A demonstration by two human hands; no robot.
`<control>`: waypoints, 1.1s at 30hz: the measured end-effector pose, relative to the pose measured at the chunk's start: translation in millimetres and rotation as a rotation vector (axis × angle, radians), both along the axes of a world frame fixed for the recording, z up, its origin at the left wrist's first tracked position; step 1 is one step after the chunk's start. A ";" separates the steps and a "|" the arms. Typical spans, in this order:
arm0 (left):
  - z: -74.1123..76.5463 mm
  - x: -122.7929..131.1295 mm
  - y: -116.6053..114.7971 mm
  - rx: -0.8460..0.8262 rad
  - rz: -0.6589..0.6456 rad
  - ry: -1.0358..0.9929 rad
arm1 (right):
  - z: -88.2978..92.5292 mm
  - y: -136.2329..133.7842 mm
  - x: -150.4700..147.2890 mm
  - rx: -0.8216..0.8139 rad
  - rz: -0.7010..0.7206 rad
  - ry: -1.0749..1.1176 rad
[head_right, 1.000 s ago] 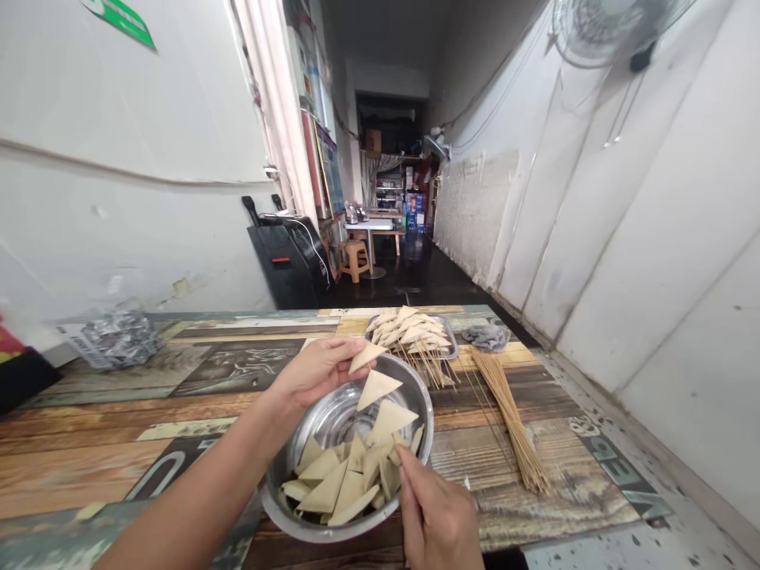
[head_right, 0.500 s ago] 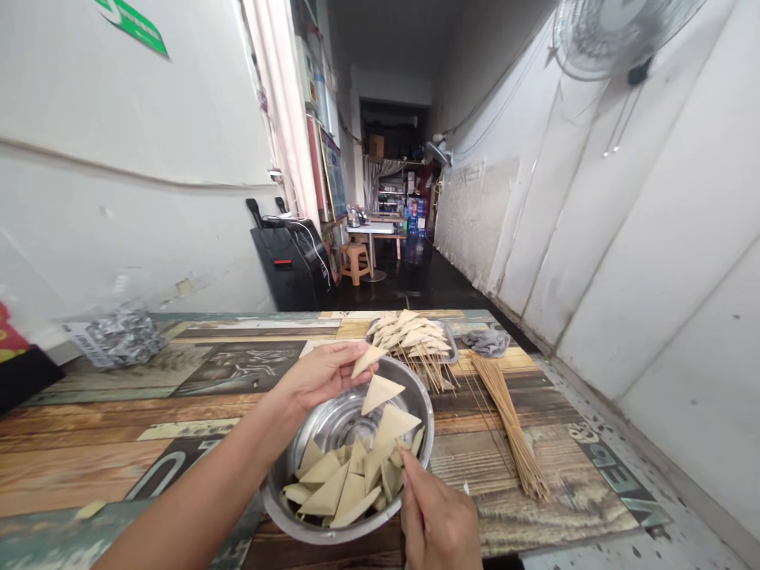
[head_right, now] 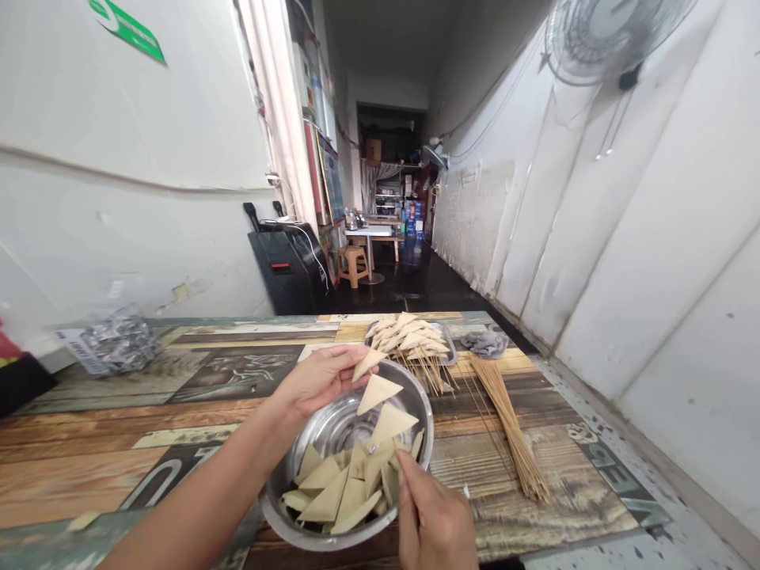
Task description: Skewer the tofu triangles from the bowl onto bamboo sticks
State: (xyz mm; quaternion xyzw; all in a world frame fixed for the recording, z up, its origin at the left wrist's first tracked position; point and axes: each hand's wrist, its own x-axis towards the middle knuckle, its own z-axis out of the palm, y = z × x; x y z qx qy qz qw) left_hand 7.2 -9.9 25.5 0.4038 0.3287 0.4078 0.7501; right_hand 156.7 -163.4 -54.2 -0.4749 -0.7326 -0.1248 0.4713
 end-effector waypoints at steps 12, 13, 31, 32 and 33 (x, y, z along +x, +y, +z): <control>-3.6 -0.2 0.5 -0.011 -0.012 0.005 | -3.0 4.3 -1.6 -0.027 -0.034 0.032; -3.5 -0.4 0.3 -0.008 -0.011 0.009 | -3.7 4.5 -1.4 -0.032 -0.034 0.038; 2.0 -0.3 -5.6 0.208 0.149 0.174 | 18.0 11.7 38.4 -0.229 -0.302 0.054; 1.8 -0.3 -5.8 0.242 0.183 0.188 | 24.9 18.9 48.4 -0.311 -0.403 0.008; 1.6 -0.3 -5.8 0.267 0.212 0.201 | 31.9 28.7 58.9 -0.350 -0.455 -0.006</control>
